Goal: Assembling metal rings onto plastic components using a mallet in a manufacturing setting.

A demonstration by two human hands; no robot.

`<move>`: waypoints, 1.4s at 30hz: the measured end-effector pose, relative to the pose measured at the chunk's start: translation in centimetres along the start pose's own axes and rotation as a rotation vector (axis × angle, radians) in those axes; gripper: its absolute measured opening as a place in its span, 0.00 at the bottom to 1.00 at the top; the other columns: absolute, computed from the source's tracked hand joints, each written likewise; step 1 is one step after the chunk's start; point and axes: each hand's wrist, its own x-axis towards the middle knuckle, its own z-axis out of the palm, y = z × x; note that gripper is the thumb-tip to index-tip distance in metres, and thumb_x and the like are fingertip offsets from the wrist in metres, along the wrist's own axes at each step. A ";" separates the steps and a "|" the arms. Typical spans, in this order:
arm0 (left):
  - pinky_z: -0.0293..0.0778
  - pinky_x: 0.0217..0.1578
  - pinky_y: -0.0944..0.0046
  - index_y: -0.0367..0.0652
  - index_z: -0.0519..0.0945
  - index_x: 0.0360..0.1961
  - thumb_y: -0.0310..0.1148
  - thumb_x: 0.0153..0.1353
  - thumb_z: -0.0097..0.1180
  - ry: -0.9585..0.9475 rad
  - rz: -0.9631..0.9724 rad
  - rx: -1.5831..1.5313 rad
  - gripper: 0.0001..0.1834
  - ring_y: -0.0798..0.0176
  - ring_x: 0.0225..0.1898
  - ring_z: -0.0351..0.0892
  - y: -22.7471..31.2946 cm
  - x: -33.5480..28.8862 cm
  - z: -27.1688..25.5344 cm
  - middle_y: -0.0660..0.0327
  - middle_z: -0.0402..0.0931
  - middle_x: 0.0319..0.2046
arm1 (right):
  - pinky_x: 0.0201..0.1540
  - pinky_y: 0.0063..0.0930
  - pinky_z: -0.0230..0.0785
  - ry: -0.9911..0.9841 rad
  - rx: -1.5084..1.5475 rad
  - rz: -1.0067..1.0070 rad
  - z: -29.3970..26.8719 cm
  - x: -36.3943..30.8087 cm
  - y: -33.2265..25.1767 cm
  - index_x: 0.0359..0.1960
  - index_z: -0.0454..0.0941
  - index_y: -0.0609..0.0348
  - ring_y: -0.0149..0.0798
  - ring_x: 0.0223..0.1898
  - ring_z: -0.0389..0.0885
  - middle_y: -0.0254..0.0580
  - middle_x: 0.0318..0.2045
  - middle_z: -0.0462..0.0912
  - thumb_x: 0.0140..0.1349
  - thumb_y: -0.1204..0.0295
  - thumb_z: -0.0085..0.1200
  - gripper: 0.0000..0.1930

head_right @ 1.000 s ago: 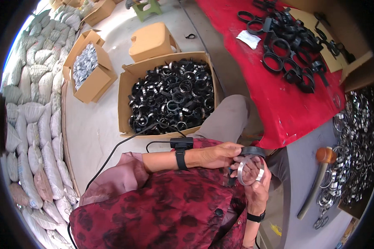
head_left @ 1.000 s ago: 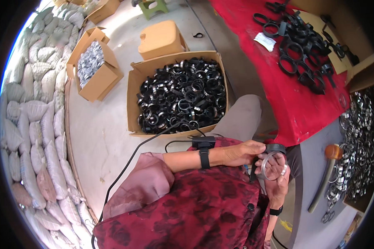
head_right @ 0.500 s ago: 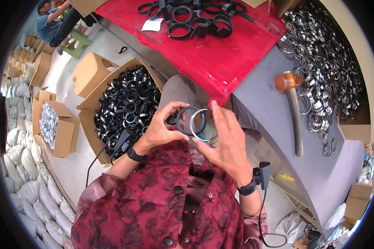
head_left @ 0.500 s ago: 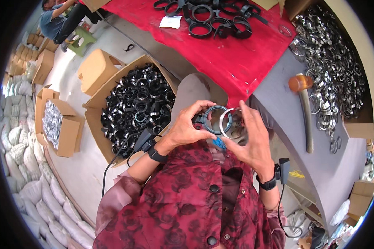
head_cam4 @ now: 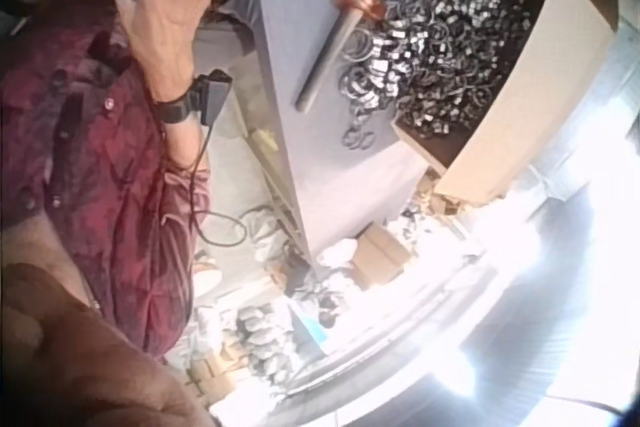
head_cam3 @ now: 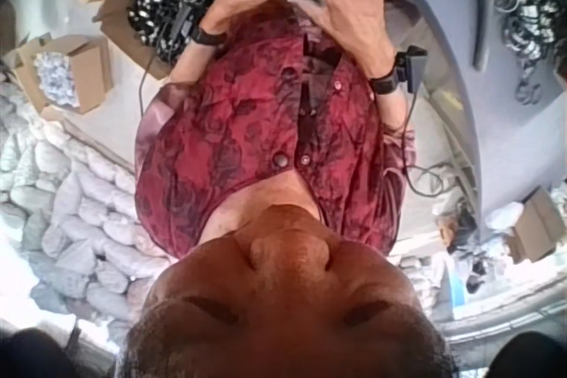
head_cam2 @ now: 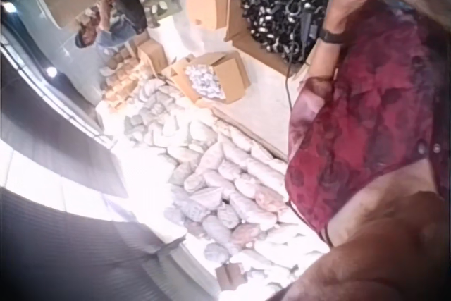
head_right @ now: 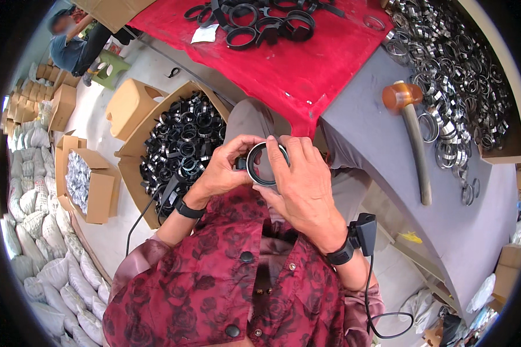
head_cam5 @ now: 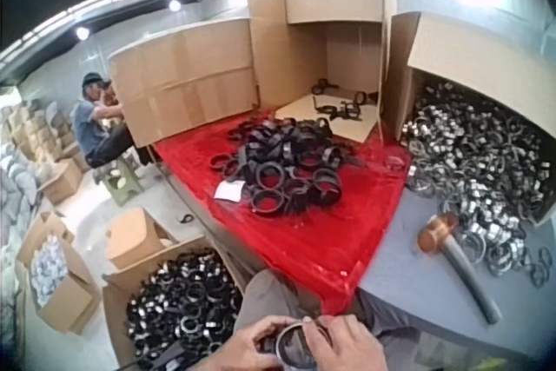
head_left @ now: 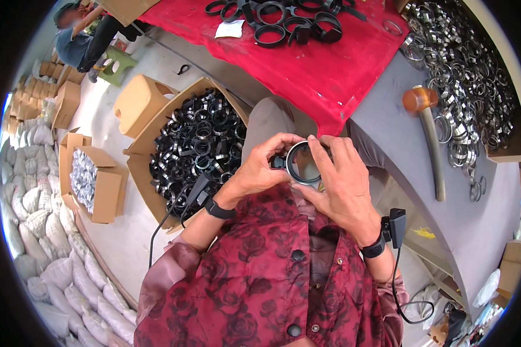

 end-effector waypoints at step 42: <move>0.73 0.59 0.64 0.37 0.77 0.60 0.24 0.39 0.82 -0.279 -0.061 -0.152 0.42 0.68 0.54 0.79 0.3 1.8 -3.4 0.62 0.81 0.53 | 0.55 0.44 0.72 -0.092 0.192 -0.080 -0.5 0.9 0.7 0.62 0.72 0.65 0.55 0.53 0.72 0.52 0.53 0.73 0.41 0.71 0.75 0.42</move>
